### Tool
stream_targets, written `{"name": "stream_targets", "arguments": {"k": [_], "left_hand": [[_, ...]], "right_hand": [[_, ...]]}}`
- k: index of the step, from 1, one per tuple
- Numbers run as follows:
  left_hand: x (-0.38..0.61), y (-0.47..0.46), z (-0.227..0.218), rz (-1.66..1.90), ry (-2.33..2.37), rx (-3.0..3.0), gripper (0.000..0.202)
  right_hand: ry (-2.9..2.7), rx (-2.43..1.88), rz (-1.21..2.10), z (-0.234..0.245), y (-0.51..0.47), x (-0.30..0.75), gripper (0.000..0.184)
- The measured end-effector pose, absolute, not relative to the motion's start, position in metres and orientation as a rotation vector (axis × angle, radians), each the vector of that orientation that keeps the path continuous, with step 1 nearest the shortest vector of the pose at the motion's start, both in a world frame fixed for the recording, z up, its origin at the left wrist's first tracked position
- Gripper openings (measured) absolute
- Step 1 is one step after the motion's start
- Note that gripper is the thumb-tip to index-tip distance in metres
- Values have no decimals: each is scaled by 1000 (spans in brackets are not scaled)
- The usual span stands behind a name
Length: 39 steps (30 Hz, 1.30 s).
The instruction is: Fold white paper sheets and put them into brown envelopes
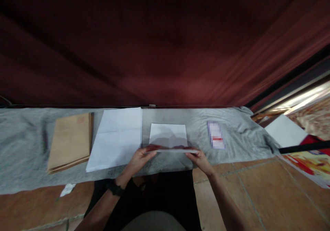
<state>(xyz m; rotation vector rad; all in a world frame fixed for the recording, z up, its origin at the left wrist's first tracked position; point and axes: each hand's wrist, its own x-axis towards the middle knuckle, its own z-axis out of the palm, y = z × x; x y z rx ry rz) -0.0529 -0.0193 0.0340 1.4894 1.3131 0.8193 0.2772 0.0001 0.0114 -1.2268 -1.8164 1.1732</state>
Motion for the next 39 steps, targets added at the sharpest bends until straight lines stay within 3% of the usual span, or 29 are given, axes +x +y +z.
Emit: {"name": "stream_targets", "arguments": {"k": [3,6,8,12,17,22,26,39], "left_hand": [[-64,-28,33,618,1100,1853,23],[-69,-38,32,403,1111,2121,49],[-69,-42,32,356,1116,2177,51],[-62,-39,33,563,1269,1954,24],[-45,-27,32,730,1662,1527,37],[-30,-10,37,710,1879,1434,31],[-27,4,41,552,2030,1507,22],[-17,21,52,118,2308,1628,34]], "right_hand": [[-2045,-1072,1004,5,-6,287,26],[-2228,-1074,839,1,-13,292,40],[-2281,-1097,813,2,-16,291,40],[-2199,-1182,845,11,-9,284,23],[-2010,-1412,818,15,6,267,35],[-1911,-1642,646,7,15,252,39],[-1880,-1756,566,3,18,247,40],[-1938,-2012,269,7,19,234,40]]}}
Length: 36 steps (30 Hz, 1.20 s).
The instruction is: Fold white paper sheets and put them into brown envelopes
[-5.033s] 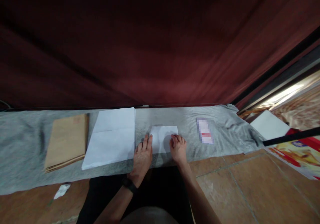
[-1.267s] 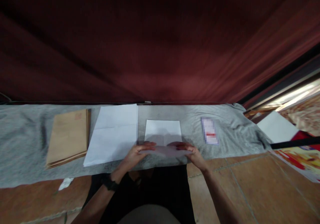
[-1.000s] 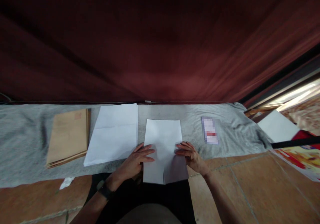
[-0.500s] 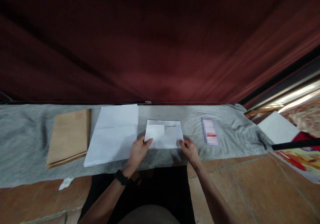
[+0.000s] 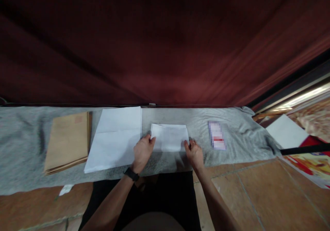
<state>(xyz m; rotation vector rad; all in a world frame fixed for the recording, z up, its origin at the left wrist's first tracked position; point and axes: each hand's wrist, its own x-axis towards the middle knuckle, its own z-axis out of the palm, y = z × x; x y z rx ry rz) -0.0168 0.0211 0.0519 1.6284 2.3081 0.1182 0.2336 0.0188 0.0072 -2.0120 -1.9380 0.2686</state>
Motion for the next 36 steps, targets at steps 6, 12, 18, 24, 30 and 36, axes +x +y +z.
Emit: {"name": "stream_targets", "arguments": {"k": [6,12,18,24,30,36], "left_hand": [[-13,25,51,65,2335,1690,37],[-12,26,46,31,2374,1750,40],[-9,27,47,20,2379,1772,39],[-8,26,48,30,2366,1799,41],[-9,24,50,95,2390,1851,38],[7,28,34,500,2070,2267,44]], "right_hand": [[-1988,-2071,124,6,21,226,38],[-1952,-2012,29,0,22,224,43],[-1905,-2016,119,1,22,222,43],[-1968,-1693,134,3,27,207,47],[-2176,-1523,206,-8,30,175,53],[-2205,-1584,162,-14,25,171,52]]}}
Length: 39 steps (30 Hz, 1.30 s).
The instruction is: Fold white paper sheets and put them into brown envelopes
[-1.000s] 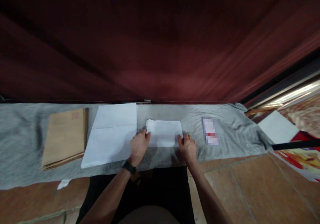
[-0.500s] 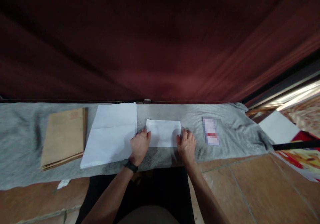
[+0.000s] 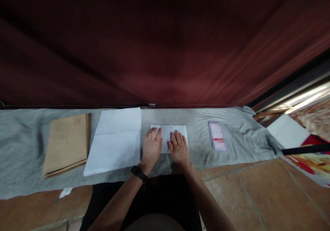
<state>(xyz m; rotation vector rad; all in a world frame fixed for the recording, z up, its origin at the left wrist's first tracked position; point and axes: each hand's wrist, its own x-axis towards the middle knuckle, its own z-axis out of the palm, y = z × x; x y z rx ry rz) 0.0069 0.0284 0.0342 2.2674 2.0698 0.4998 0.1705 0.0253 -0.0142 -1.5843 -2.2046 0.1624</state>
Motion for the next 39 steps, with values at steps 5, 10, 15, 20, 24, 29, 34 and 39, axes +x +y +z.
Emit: {"name": "stream_targets", "arguments": {"k": [5,10,15,20,24,29,34,39], "left_hand": [[28,33,7,480,1838,2371,52],[25,30,-8,454,1790,2452,60],[21,30,-13,460,1767,2482,61],[24,32,-13,433,1853,2410,59],[21,34,-13,487,1956,2339,58],[14,34,-13,525,2083,2290,61],[13,33,-12,551,2141,2256,63],[15,34,-13,583,2175,2214,64]], "right_hand": [[-2153,-1617,252,-8,30,171,50],[-2107,-1525,371,0,47,148,52],[-2173,-1471,378,-1,55,131,52],[-2222,-1531,267,-8,57,147,52],[-2248,-1559,120,-16,59,163,54],[-2229,-1618,-46,-24,61,180,57],[-2207,-1649,-120,-27,61,204,61],[-2172,-1671,-161,-30,58,226,61]]}}
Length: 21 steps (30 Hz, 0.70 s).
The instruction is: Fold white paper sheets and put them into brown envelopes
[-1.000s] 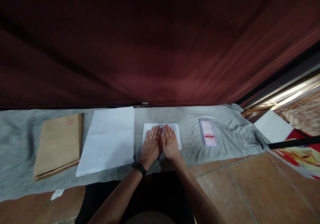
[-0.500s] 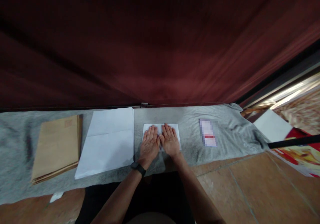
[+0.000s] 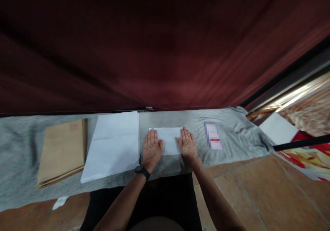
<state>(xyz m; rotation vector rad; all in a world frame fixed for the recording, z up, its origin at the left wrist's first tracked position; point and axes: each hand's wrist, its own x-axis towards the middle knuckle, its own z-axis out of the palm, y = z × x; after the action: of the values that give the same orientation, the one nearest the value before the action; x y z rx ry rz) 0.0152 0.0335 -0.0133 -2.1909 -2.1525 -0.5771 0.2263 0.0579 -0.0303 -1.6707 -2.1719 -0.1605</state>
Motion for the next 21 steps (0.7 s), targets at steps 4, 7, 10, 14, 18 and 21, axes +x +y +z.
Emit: {"name": "stream_targets", "arguments": {"k": [4,7,10,14,18,21], "left_hand": [[16,34,-13,-569,-2143,-2196,64],[16,33,-11,-543,-2128,-2219,60],[16,33,-9,-501,-2118,-2264,56],[16,33,-7,-421,-2076,-2340,57],[17,35,-3,-382,-1963,-2436,56],[19,37,1,-350,-1861,-2532,56]], "right_hand": [[-2062,-1736,-171,-24,55,219,59],[-2065,-1706,-90,-14,52,191,58],[-2213,-1573,54,-10,49,162,55],[-2275,-1550,96,-15,47,151,52],[-2293,-1558,22,-21,50,164,53],[-2292,-1560,-37,-23,53,174,54]]}}
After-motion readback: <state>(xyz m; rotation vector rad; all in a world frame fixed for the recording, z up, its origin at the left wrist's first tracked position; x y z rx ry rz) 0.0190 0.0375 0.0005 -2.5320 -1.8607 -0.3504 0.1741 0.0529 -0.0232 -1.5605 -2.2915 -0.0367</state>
